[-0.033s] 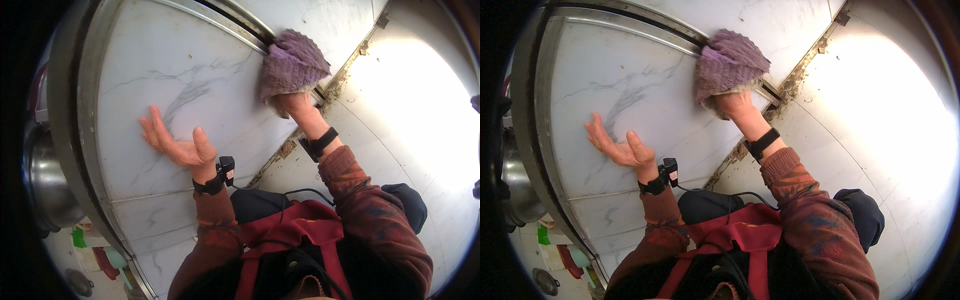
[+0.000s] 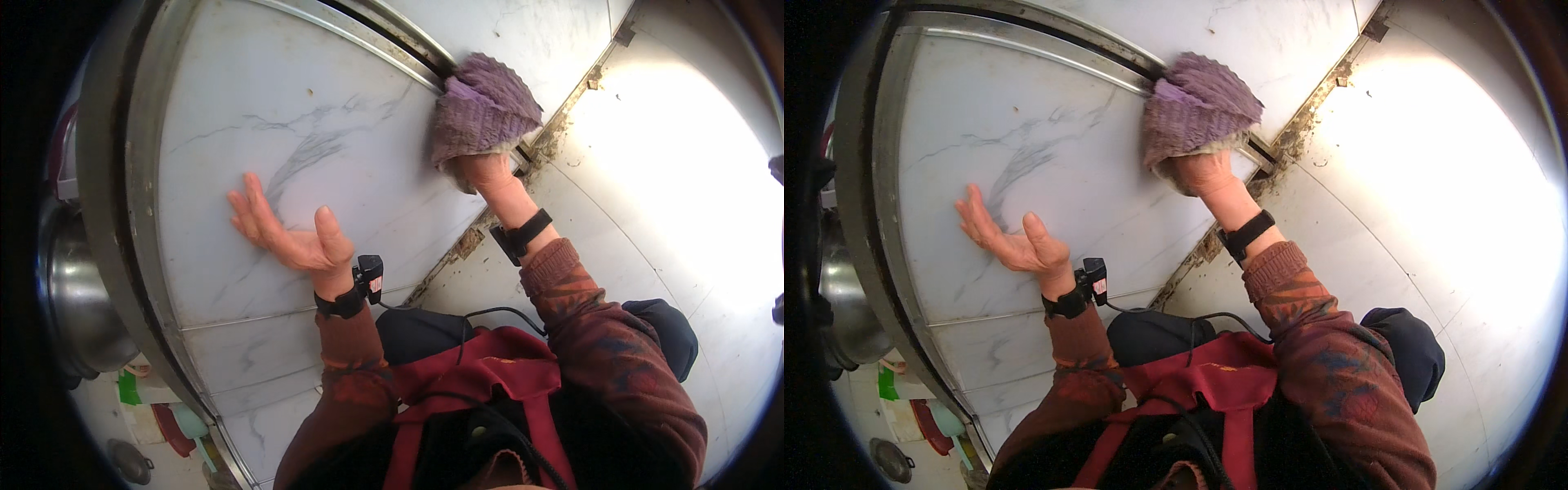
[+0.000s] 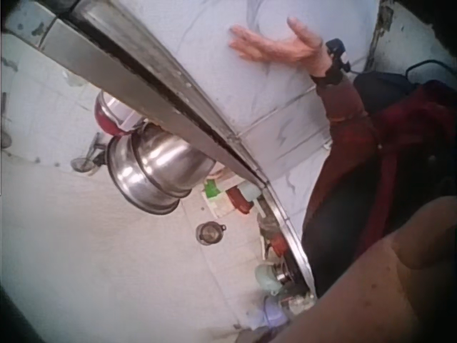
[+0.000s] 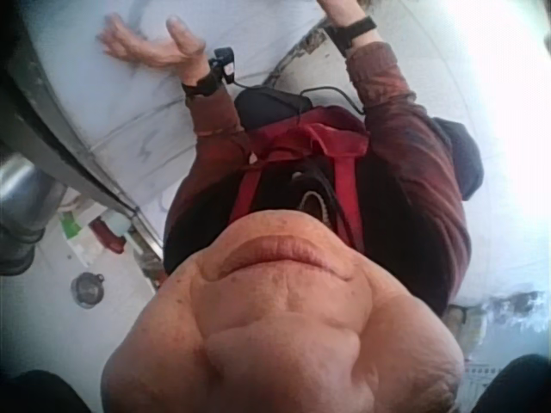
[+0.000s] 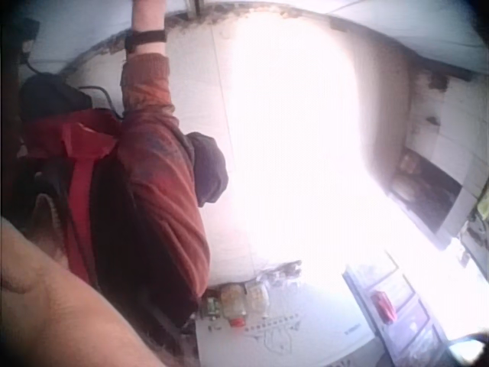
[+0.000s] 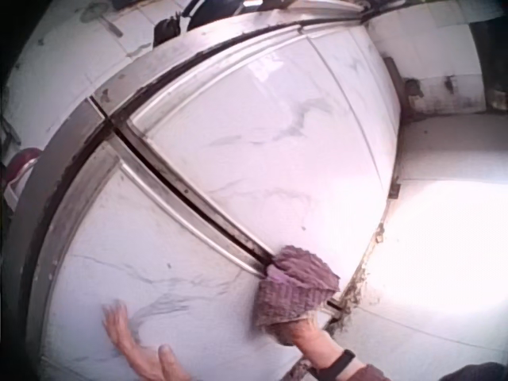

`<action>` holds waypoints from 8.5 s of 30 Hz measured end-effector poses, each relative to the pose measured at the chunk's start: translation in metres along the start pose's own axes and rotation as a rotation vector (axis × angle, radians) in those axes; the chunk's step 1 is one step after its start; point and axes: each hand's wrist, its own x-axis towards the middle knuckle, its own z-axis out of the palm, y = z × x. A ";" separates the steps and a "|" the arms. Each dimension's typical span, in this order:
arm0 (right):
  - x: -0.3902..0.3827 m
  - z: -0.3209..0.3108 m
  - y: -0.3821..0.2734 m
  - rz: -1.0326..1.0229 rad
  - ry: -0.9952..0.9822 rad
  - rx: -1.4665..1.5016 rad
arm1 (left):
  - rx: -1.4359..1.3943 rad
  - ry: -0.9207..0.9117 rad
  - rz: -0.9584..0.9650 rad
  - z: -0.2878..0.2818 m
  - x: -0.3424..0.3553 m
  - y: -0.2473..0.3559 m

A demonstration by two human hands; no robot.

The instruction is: The person wipes a white tiled wall and countertop using a cloth. They repeatedly rub the surface with one hand while the other hand rests on the wall for support.

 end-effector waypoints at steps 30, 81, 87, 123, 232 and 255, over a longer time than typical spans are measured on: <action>0.065 0.010 -0.094 0.420 0.448 1.239 | 0.103 -0.001 0.020 0.001 0.002 0.007; 0.136 -0.022 -0.083 -0.290 0.056 -0.171 | -0.085 0.098 -0.011 -0.010 0.004 0.007; 0.099 -0.048 -0.047 -0.060 -0.115 0.097 | -0.141 0.093 -0.054 -0.011 0.004 0.006; 0.222 -0.029 -0.158 -0.746 -0.163 0.131 | -0.560 0.219 -0.135 -0.013 -0.014 0.000; 0.323 -0.061 0.017 -0.719 0.013 -0.430 | -0.877 0.152 -0.089 0.028 -0.057 0.043; 0.098 -0.018 -0.198 -0.194 -0.887 0.501 | -0.746 -0.104 -0.154 0.018 -0.071 0.035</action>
